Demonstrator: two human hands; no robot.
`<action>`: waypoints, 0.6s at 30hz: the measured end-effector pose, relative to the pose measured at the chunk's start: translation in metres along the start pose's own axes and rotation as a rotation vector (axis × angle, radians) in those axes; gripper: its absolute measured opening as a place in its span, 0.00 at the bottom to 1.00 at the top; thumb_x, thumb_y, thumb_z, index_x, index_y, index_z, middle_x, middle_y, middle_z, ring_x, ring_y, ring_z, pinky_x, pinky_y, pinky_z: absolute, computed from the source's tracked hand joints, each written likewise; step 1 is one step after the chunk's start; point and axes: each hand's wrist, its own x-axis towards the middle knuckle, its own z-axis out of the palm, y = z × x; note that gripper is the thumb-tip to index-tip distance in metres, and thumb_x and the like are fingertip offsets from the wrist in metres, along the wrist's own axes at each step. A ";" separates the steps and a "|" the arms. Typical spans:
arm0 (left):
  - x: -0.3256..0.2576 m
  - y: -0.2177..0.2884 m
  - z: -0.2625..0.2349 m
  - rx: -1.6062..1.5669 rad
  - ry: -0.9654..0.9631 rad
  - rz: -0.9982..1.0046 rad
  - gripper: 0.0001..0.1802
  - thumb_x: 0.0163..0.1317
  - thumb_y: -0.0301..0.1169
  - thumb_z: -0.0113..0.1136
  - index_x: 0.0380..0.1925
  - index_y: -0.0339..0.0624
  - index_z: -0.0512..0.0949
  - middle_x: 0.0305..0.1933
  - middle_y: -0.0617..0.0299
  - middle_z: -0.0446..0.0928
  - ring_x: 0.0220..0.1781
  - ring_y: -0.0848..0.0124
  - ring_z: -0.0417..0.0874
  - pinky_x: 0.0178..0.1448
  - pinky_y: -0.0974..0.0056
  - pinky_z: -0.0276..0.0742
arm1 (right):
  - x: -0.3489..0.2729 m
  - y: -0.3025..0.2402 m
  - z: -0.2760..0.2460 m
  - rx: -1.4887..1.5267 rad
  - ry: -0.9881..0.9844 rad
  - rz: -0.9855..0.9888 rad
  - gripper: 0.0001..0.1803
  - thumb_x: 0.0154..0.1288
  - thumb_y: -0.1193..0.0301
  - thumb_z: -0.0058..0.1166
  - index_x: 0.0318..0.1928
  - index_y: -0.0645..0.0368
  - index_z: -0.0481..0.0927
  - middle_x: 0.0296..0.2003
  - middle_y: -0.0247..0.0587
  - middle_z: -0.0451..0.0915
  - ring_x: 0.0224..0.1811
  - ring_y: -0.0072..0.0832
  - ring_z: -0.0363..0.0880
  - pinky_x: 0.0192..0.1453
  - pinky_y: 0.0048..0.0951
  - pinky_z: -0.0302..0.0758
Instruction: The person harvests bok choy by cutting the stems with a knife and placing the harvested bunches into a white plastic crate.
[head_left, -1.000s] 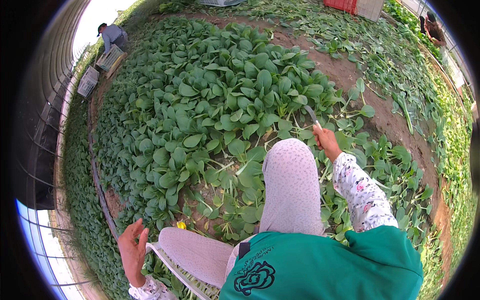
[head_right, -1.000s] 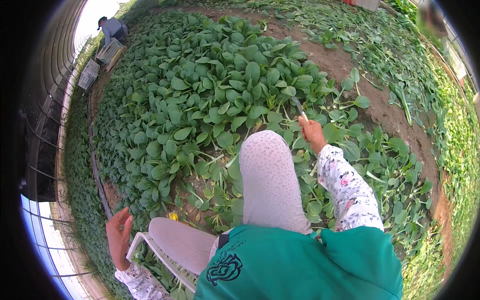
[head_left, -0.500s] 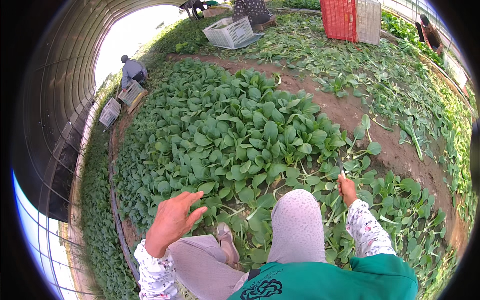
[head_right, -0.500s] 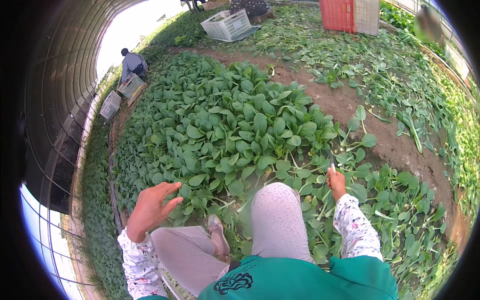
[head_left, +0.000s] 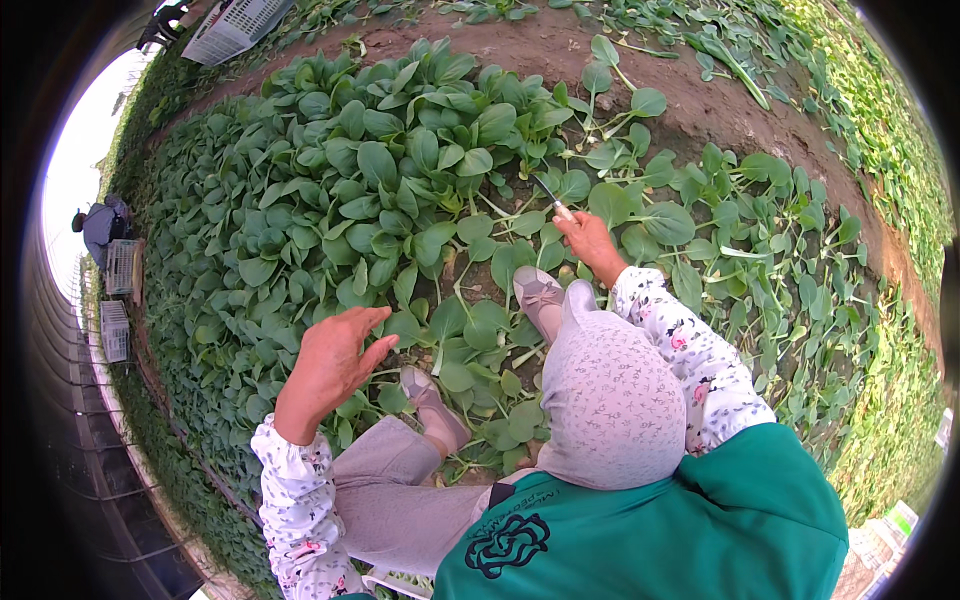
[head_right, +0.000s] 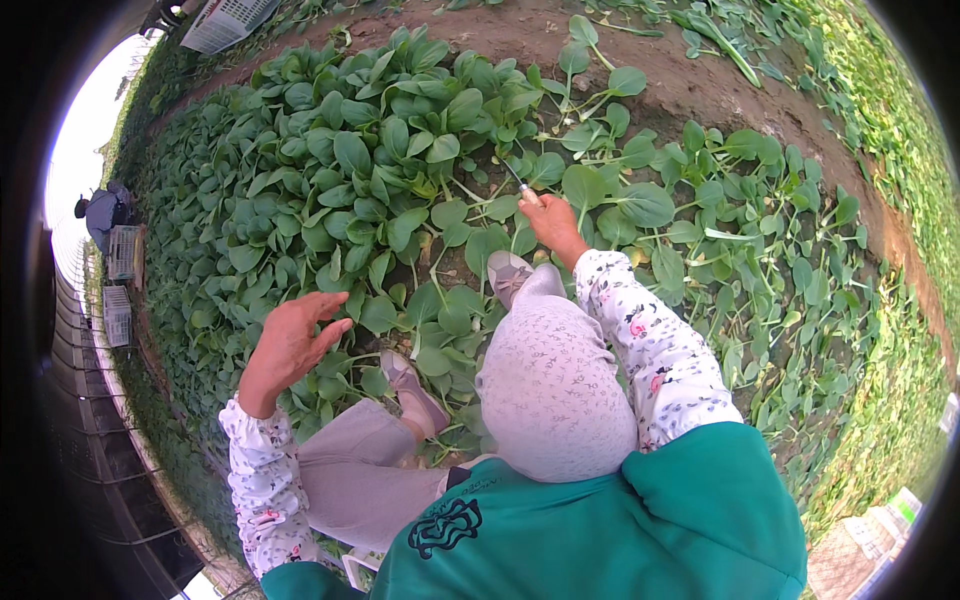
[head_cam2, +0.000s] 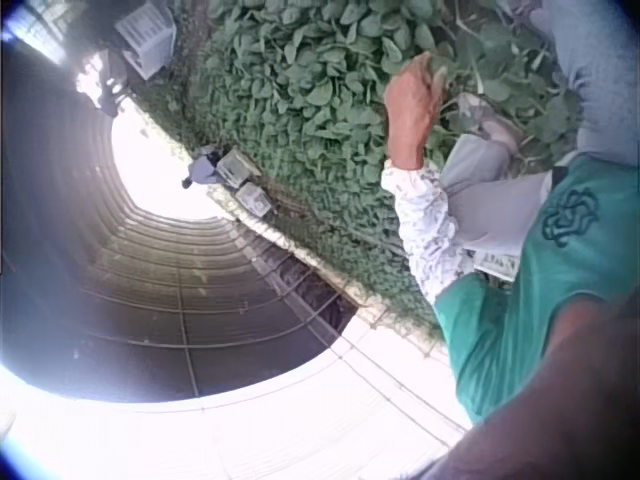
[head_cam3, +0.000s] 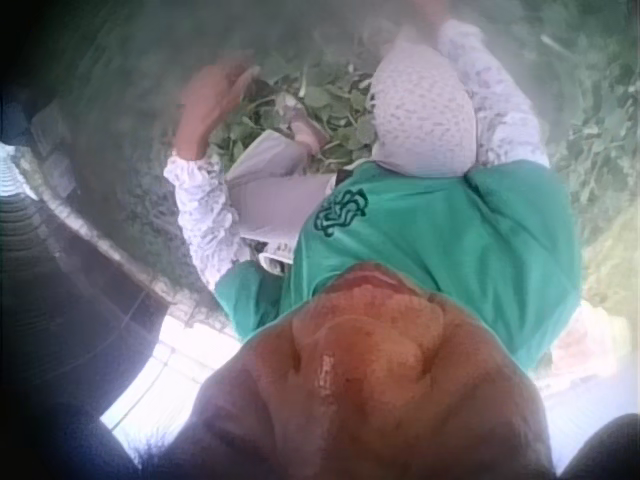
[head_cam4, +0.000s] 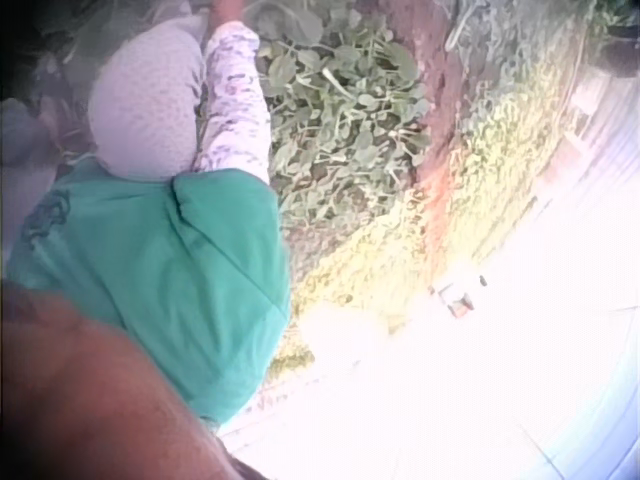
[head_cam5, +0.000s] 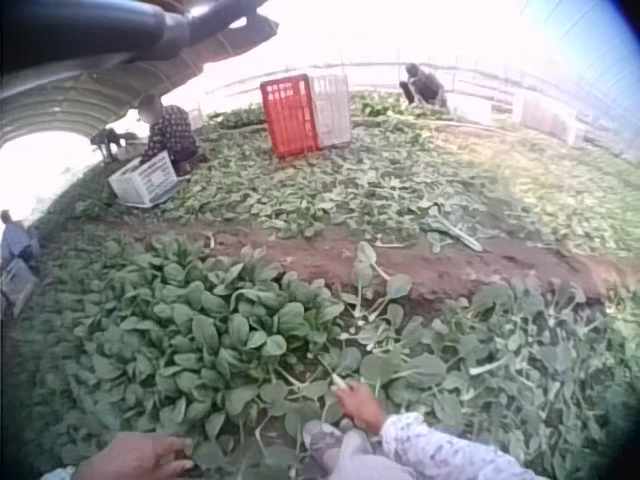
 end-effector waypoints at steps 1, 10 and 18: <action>0.011 -0.001 0.009 0.020 -0.016 0.059 0.18 0.55 0.33 0.61 0.45 0.36 0.76 0.37 0.50 0.78 0.36 0.57 0.80 0.37 0.60 0.74 | 0.007 0.005 0.005 -0.085 0.020 -0.031 0.20 0.56 0.55 0.55 0.35 0.62 0.76 0.21 0.40 0.75 0.24 0.29 0.74 0.30 0.32 0.70; 0.152 0.001 0.086 0.008 -0.204 0.212 0.18 0.56 0.34 0.59 0.43 0.34 0.75 0.39 0.52 0.76 0.36 0.53 0.77 0.40 0.55 0.73 | 0.081 0.004 0.019 -0.096 0.238 -0.043 0.19 0.59 0.56 0.53 0.30 0.62 0.75 0.22 0.43 0.75 0.24 0.34 0.74 0.27 0.34 0.68; 0.288 0.002 0.132 0.274 -0.027 0.432 0.09 0.54 0.29 0.57 0.31 0.34 0.74 0.56 0.49 0.68 0.39 0.54 0.79 0.44 0.54 0.75 | 0.096 0.022 0.004 0.561 0.051 0.289 0.15 0.62 0.57 0.51 0.34 0.57 0.73 0.18 0.25 0.64 0.14 0.14 0.58 0.15 0.19 0.53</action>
